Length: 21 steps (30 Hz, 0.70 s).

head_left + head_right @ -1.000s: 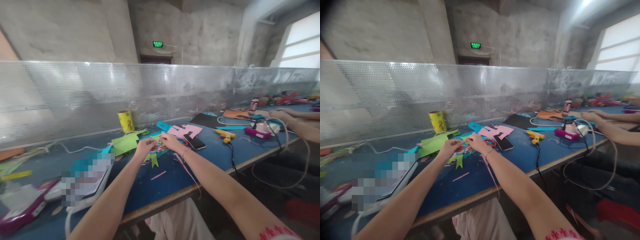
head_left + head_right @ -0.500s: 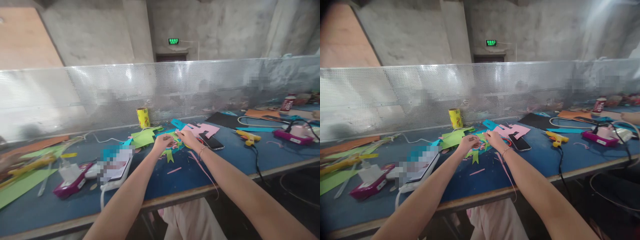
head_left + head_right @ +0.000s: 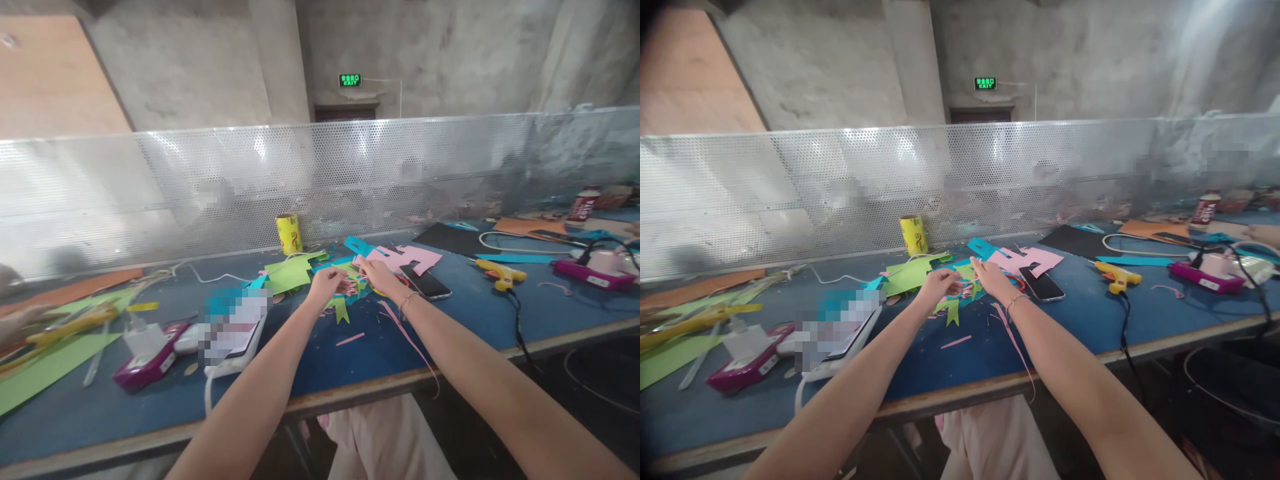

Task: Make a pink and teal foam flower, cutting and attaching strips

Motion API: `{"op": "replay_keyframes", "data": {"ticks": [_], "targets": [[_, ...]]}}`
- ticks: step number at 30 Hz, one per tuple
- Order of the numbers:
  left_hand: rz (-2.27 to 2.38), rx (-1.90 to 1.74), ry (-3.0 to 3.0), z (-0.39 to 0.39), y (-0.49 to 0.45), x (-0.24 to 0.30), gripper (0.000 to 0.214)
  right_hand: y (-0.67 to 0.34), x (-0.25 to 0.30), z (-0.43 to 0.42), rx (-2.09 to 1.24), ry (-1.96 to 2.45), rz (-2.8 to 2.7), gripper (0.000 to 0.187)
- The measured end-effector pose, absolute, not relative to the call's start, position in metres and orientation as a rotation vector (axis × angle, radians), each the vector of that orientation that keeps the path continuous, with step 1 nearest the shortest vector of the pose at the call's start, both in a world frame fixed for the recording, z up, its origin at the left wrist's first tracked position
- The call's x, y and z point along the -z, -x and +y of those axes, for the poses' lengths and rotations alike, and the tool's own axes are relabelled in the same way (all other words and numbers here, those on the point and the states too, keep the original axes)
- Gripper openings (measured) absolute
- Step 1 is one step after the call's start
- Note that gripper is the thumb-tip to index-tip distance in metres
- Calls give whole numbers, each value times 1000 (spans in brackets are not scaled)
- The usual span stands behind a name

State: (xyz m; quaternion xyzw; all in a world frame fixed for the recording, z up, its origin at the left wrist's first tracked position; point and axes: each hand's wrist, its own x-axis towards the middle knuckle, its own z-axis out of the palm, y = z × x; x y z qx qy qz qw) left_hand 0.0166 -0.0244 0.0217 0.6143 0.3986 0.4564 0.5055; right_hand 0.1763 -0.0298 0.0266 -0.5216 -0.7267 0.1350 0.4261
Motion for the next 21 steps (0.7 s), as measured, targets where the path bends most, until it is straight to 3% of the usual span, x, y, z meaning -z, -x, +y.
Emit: {"op": "replay_keyframes", "data": {"ticks": [7, 15, 21], "targets": [[1088, -1247, -1776, -32, -15, -28, 15, -169, -24, -33, -410, 1264, -1888, 51], [1062, -1377, -1785, -42, -18, -33, 18, -164, -25, -27, -185, 1207, -1791, 44], [917, -1387, -1511, -35, -21, -29, 21, -166, -25, -25, -467, 1077, -1713, 43]]}}
